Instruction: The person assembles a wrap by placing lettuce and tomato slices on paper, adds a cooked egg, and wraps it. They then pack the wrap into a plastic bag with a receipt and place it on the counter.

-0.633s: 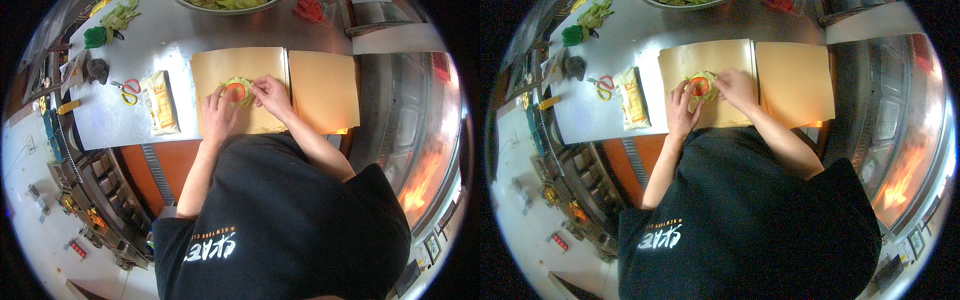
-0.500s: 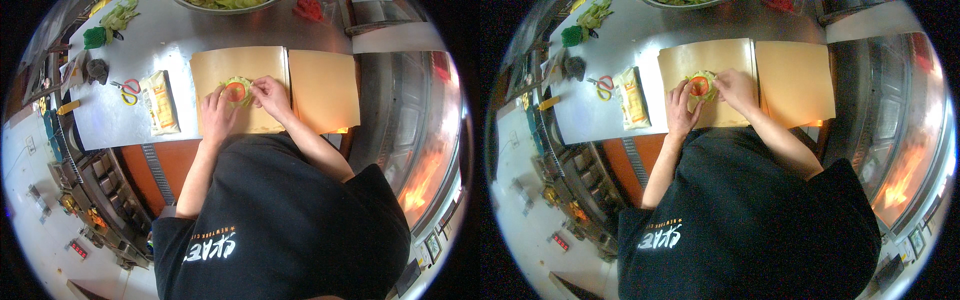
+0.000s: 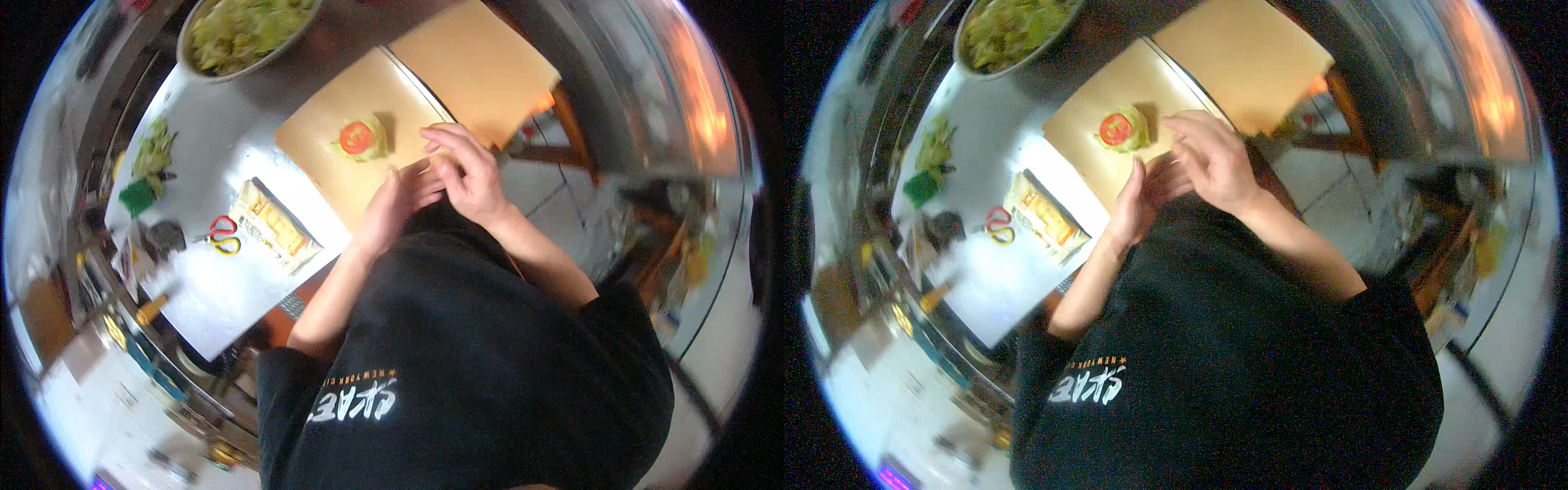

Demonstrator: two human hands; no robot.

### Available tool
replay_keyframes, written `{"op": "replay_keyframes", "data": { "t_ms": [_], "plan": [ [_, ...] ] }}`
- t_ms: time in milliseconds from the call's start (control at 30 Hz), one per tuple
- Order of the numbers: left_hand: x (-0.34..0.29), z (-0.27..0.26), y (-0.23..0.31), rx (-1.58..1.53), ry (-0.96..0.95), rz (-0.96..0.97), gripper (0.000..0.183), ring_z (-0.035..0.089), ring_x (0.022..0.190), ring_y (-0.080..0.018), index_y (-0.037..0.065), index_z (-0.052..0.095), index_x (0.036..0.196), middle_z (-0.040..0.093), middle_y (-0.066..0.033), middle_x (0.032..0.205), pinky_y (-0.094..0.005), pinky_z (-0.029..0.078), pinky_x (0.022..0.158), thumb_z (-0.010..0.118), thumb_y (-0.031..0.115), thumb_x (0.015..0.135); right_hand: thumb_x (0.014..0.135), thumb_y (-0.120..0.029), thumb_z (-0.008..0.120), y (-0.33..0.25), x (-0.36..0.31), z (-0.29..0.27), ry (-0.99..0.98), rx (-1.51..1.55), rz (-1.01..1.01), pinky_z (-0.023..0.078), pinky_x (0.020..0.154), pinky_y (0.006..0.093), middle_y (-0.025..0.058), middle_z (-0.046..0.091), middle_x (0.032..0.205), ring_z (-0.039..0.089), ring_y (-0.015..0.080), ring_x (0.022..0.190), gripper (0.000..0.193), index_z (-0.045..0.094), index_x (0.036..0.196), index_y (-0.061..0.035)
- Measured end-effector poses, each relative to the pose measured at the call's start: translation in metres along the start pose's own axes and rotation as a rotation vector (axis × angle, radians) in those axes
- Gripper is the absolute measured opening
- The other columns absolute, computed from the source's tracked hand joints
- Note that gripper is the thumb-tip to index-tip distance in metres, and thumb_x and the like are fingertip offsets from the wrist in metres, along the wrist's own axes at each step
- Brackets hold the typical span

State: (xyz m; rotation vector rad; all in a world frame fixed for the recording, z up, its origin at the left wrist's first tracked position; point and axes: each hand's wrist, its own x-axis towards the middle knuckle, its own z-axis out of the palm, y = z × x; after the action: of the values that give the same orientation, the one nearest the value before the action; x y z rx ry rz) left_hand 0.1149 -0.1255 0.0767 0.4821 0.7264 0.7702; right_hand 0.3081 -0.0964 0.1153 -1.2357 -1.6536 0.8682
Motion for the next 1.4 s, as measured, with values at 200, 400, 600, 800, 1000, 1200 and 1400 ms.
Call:
{"op": "replay_keyframes", "data": {
  "t_ms": [200,400,600,800,1000,1200,1400],
  "plan": [
    [-0.047,0.043,-0.080,0.021,-0.333,-0.534,0.086,0.059,0.125,-0.0307,0.003,0.055,0.142,0.062,-0.0173,0.137,-0.0492,0.043,0.112,0.035,0.076,0.102,0.100,-0.029,0.061,-0.017,-0.219,0.030,0.010,-0.603,0.231,0.025,0.124,0.0582,0.0181,0.047,0.157,0.043,0.0381,0.145,0.049,0.059,0.144,-0.0074],
    [-0.142,0.036,-0.134,0.189,-0.574,-0.864,0.060,0.052,0.140,-0.0344,-0.001,0.058,0.141,0.056,-0.0212,0.149,-0.0498,0.034,0.121,0.036,0.047,0.112,0.101,-0.038,0.063,-0.028,-0.506,0.059,0.540,-0.274,1.065,0.040,0.114,0.0585,0.0156,0.057,0.147,0.054,0.0330,0.136,0.056,0.052,0.151,-0.0128],
    [-0.115,0.005,-0.193,0.961,-0.348,-0.623,0.035,0.065,0.114,-0.0254,-0.002,0.060,0.127,0.066,-0.0148,0.125,-0.0375,0.053,0.096,0.069,0.021,0.103,0.097,-0.043,0.068,-0.099,-0.817,0.083,1.658,-0.383,1.767,0.055,0.096,0.0436,0.0175,0.075,0.117,0.072,0.0319,0.110,0.046,0.072,0.123,-0.0052],
    [-0.123,-0.010,-0.294,1.104,-0.217,-0.663,0.043,0.066,0.106,-0.0244,-0.002,0.054,0.134,0.067,-0.0141,0.120,-0.0344,0.053,0.084,0.073,0.016,0.100,0.102,-0.053,0.056,-0.228,-1.080,0.076,2.169,-0.578,1.955,0.053,0.099,0.0512,0.0316,0.073,0.108,0.068,0.0457,0.112,0.059,0.074,0.110,0.0027],
    [-0.198,-0.027,-0.450,1.279,-0.303,-0.689,0.018,0.068,0.066,-0.0241,0.004,0.060,0.105,0.072,-0.0140,0.102,-0.0283,0.044,0.046,0.074,0.014,0.097,0.077,-0.080,0.071,-0.239,-1.267,-0.018,2.379,-0.409,1.871,0.054,0.100,0.0477,0.0309,0.070,0.124,0.068,0.0435,0.118,0.128,0.028,0.149,0.0159],
    [-0.348,0.021,-0.550,1.932,-1.017,-0.050,0.047,0.070,0.101,-0.0345,-0.002,0.065,0.120,0.072,-0.0213,0.115,-0.0432,0.056,0.091,0.079,0.032,0.091,0.093,-0.037,0.070,-0.191,-1.311,-0.016,2.498,-0.321,1.610,0.057,0.091,0.0474,0.0299,0.071,0.111,0.072,0.0401,0.107,0.070,0.042,0.140,0.0073],
    [-0.392,0.104,-0.563,1.759,-0.841,-0.402,0.035,0.073,0.095,-0.0280,0.000,0.061,0.125,0.072,-0.0146,0.113,-0.0376,0.058,0.079,0.072,0.018,0.097,0.103,-0.033,0.065,-0.275,-1.337,0.098,2.728,-0.249,1.278,0.051,0.063,0.0318,0.0038,0.073,0.086,0.064,0.0113,0.071,0.046,0.062,0.141,-0.0063]
  ]
}}
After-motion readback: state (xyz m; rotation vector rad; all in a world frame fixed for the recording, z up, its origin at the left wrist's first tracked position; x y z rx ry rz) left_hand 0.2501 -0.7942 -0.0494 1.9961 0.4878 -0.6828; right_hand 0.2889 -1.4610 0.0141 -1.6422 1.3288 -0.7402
